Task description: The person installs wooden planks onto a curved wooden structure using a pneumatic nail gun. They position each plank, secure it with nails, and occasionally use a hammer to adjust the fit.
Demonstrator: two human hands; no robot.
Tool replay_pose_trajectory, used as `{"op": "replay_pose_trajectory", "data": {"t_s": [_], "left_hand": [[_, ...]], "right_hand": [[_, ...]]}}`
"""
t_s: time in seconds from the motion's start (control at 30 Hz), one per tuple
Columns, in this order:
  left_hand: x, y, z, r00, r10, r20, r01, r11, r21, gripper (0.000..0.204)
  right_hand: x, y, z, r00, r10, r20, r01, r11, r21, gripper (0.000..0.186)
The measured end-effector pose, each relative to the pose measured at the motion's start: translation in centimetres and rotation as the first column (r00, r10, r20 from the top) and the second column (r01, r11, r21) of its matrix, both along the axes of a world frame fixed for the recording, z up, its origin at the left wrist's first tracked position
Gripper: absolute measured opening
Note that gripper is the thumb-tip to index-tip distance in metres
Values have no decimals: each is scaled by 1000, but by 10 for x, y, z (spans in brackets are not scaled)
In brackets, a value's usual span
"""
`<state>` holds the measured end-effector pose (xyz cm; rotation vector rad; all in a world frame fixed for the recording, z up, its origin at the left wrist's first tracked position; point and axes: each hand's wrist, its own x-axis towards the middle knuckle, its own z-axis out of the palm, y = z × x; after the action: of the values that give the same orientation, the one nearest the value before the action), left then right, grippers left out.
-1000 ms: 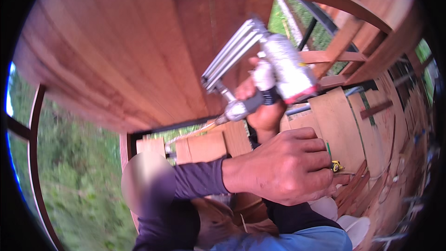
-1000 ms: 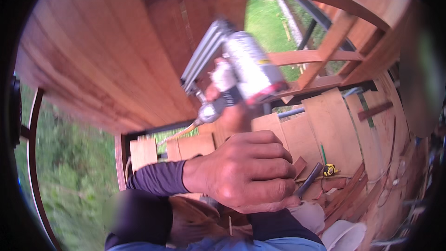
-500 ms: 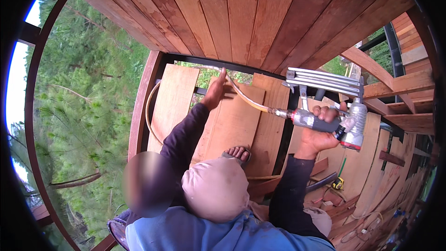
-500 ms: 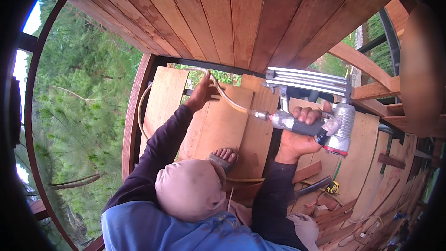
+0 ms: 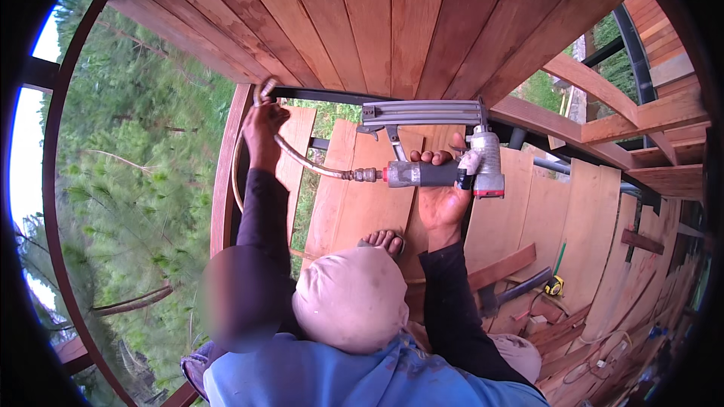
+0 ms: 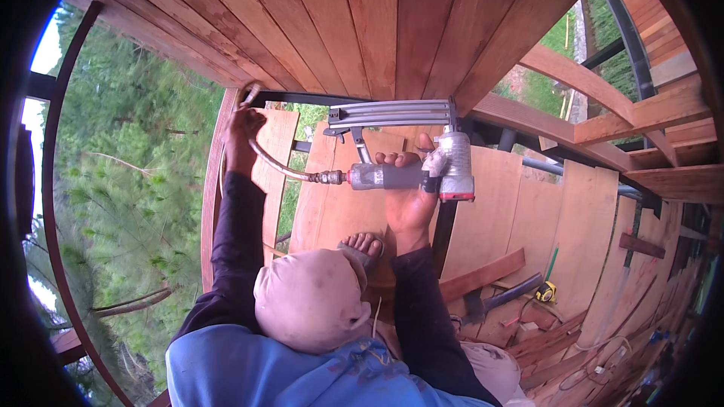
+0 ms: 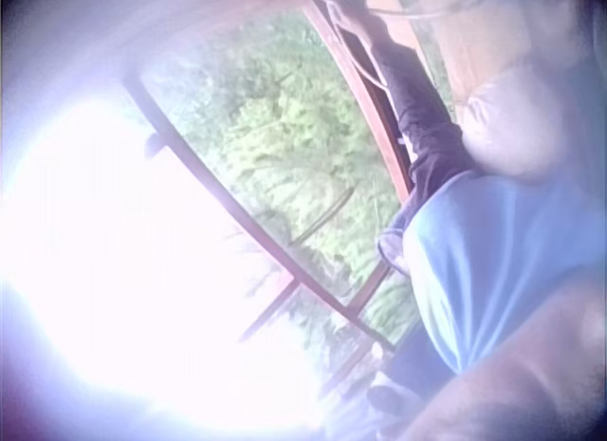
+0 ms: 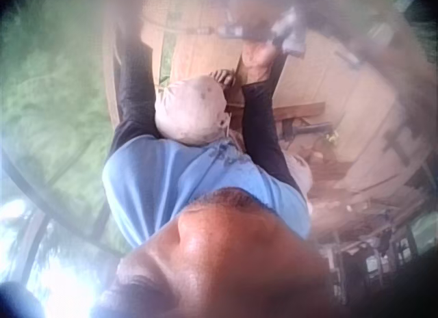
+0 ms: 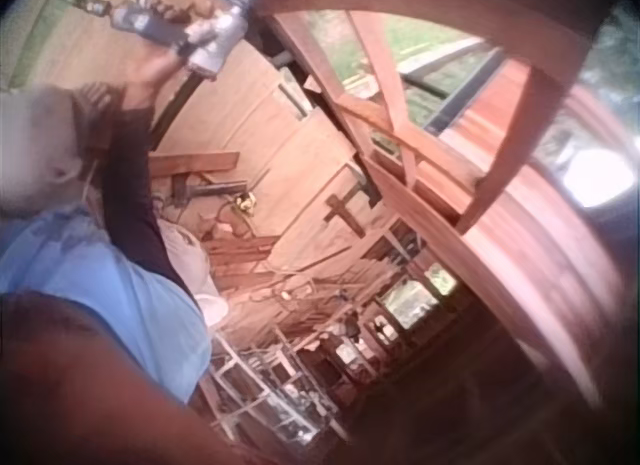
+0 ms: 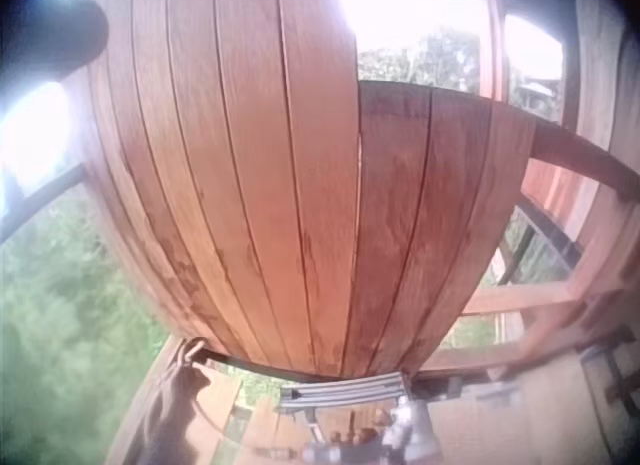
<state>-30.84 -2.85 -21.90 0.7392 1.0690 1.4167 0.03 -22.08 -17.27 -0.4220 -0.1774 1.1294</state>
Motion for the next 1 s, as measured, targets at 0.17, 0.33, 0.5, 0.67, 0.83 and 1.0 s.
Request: {"op": "replay_pose_trajectory", "data": {"t_s": [0.17,0.33,0.5,0.67,0.83,1.0], "left_hand": [[8,-128,38,942,-190,-277,194,981,-13,16],[85,-230,28,764,-630,138,607,631,-482,16],[161,-185,59,395,-909,137,912,369,-177,18],[196,-167,105,120,-703,-701,945,297,-136,23],[230,-130,149,225,-610,-760,929,370,-22,26],[286,-155,159,187,-688,-702,977,206,58,25]], "right_hand": [[65,-16,-16,993,53,-108,-55,998,-21,53],[195,-58,55,970,18,242,27,983,-182,54],[324,-132,164,782,-134,609,142,989,36,61],[362,-193,263,257,-370,893,712,697,84,36],[421,-263,276,-32,-367,930,768,587,258,22],[359,-185,228,-599,-102,794,643,530,553,28]]}}
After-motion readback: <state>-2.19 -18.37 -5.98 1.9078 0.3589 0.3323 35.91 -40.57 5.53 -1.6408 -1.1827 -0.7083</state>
